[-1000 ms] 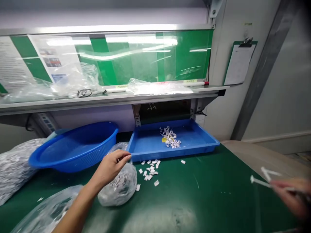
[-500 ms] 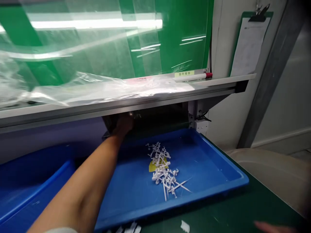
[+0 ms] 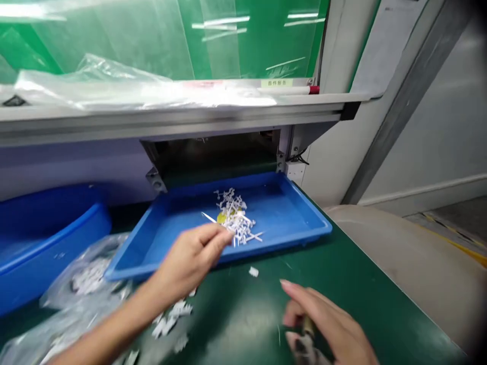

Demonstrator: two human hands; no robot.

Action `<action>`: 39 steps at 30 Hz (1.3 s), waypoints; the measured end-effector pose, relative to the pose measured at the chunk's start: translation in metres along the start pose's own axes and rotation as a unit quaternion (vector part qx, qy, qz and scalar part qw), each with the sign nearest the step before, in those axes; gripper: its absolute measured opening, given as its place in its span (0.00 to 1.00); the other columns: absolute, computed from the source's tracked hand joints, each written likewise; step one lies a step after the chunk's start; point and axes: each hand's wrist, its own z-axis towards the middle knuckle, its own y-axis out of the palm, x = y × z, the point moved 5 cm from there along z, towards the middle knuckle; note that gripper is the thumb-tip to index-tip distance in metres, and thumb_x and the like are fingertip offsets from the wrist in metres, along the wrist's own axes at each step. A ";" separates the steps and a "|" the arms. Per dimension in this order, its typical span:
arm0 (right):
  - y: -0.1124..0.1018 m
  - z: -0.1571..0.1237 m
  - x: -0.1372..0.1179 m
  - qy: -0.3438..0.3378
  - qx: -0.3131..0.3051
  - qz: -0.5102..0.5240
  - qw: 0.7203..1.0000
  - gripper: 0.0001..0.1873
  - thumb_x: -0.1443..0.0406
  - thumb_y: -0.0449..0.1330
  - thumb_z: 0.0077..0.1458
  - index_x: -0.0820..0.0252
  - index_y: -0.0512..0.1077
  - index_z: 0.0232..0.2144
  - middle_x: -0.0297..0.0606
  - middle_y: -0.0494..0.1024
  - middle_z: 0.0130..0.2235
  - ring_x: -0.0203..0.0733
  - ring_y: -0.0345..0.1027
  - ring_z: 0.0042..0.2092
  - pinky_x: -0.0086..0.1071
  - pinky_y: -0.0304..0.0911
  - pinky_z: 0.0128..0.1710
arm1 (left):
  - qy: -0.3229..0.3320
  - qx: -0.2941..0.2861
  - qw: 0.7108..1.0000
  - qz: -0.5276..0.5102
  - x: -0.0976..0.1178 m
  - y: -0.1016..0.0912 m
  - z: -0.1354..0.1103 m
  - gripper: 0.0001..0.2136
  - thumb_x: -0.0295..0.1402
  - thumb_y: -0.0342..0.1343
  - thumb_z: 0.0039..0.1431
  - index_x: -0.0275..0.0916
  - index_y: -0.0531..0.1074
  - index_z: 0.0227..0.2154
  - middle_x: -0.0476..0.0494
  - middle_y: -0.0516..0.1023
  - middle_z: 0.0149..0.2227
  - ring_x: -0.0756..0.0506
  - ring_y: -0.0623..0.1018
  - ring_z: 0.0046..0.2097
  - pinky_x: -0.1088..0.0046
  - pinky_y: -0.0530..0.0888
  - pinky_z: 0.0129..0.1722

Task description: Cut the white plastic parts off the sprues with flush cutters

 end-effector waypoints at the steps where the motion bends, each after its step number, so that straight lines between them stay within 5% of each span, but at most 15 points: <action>1: 0.010 0.004 -0.018 -0.010 -0.031 0.019 0.999 0.38 0.67 0.57 0.53 0.44 0.52 0.64 0.36 0.76 0.37 0.42 0.71 0.36 0.33 0.71 0.37 | -0.021 -0.048 0.996 -0.072 0.010 0.017 -0.032 0.20 0.48 0.45 0.65 0.40 0.72 0.28 0.52 0.69 0.22 0.50 0.67 0.24 0.77 0.66 0.28; 5: 0.038 0.007 -0.052 0.060 -0.067 0.040 0.995 0.29 0.69 0.56 0.53 0.49 0.65 0.58 0.37 0.77 0.45 0.41 0.73 0.44 0.30 0.71 0.46 | -0.056 -0.179 0.959 -0.211 0.024 0.046 -0.121 0.17 0.44 0.41 0.69 0.42 0.72 0.39 0.49 0.72 0.35 0.50 0.71 0.31 0.77 0.69 0.32; 10: 0.051 -0.012 -0.069 0.085 -0.077 0.041 0.993 0.23 0.67 0.56 0.55 0.51 0.68 0.54 0.37 0.77 0.45 0.40 0.73 0.43 0.26 0.71 0.43 | 0.013 -0.152 0.983 -0.102 0.001 0.035 -0.157 0.12 0.38 0.43 0.69 0.43 0.71 0.40 0.49 0.70 0.34 0.50 0.71 0.35 0.76 0.67 0.37; 15: 0.062 -0.035 -0.069 0.069 -0.029 -0.049 0.996 0.16 0.70 0.53 0.52 0.54 0.69 0.43 0.39 0.73 0.46 0.42 0.69 0.45 0.31 0.67 0.42 | 0.021 -0.078 0.984 -0.162 -0.014 0.035 -0.174 0.11 0.36 0.42 0.71 0.45 0.69 0.45 0.52 0.73 0.34 0.51 0.73 0.36 0.77 0.67 0.38; 22: 0.080 -0.030 -0.063 0.016 -0.077 -0.195 0.978 0.09 0.71 0.53 0.49 0.56 0.67 0.34 0.35 0.70 0.32 0.43 0.62 0.34 0.35 0.58 0.33 | 0.037 -0.101 0.977 -0.182 -0.008 0.035 -0.183 0.11 0.36 0.43 0.70 0.46 0.71 0.42 0.52 0.73 0.34 0.52 0.72 0.37 0.78 0.66 0.39; 39: 0.073 -0.026 -0.057 0.006 -0.070 -0.215 0.974 0.08 0.71 0.52 0.49 0.57 0.68 0.33 0.37 0.69 0.31 0.45 0.60 0.34 0.36 0.57 0.34 | 0.051 -0.119 0.977 -0.168 -0.006 0.042 -0.176 0.11 0.34 0.43 0.70 0.44 0.70 0.45 0.49 0.71 0.35 0.52 0.72 0.37 0.79 0.67 0.39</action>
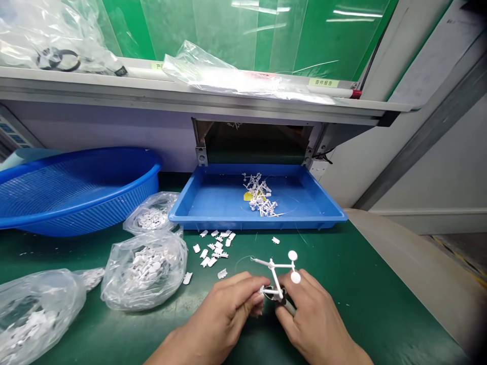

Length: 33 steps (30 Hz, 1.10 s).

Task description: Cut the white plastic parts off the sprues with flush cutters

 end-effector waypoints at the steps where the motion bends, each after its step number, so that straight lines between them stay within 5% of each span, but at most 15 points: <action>1: 0.000 -0.001 0.002 0.004 -0.002 0.006 1.000 0.08 0.71 0.53 0.49 0.57 0.68 0.33 0.37 0.69 0.31 0.45 0.60 0.34 0.37 0.57 0.34 | 0.000 -0.004 1.000 -0.001 0.001 0.001 0.001 0.11 0.34 0.43 0.70 0.44 0.70 0.45 0.49 0.71 0.35 0.52 0.72 0.37 0.79 0.67 0.40; 14: 0.000 -0.008 0.021 0.016 0.027 0.024 0.999 0.13 0.71 0.53 0.49 0.57 0.68 0.39 0.39 0.71 0.35 0.47 0.61 0.37 0.39 0.60 0.38 | 0.028 0.003 0.999 -0.029 0.002 0.015 0.019 0.14 0.31 0.43 0.70 0.49 0.68 0.52 0.50 0.71 0.35 0.53 0.72 0.36 0.80 0.69 0.40; 20: -0.005 -0.007 0.024 0.018 0.034 -0.009 0.999 0.12 0.70 0.54 0.50 0.58 0.69 0.39 0.40 0.72 0.35 0.47 0.63 0.37 0.39 0.60 0.38 | 0.014 -0.005 1.000 -0.014 0.004 0.019 0.023 0.12 0.32 0.42 0.70 0.45 0.69 0.47 0.48 0.71 0.34 0.51 0.72 0.36 0.78 0.68 0.38; 30: 0.000 -0.021 0.051 0.087 -0.181 -0.027 0.979 0.07 0.69 0.55 0.54 0.55 0.64 0.25 0.31 0.74 0.28 0.40 0.67 0.29 0.32 0.53 0.27 | -0.035 -0.096 0.990 0.096 -0.012 0.028 0.035 0.16 0.38 0.38 0.70 0.41 0.71 0.41 0.47 0.70 0.32 0.49 0.70 0.33 0.75 0.66 0.35; 33: -0.016 -0.024 0.067 0.125 -0.175 -0.021 0.976 0.08 0.65 0.55 0.57 0.54 0.67 0.25 0.31 0.75 0.27 0.39 0.68 0.28 0.30 0.52 0.25 | -0.098 -0.080 0.986 0.106 -0.025 0.011 0.020 0.15 0.40 0.40 0.70 0.44 0.69 0.49 0.48 0.73 0.34 0.48 0.72 0.34 0.75 0.67 0.36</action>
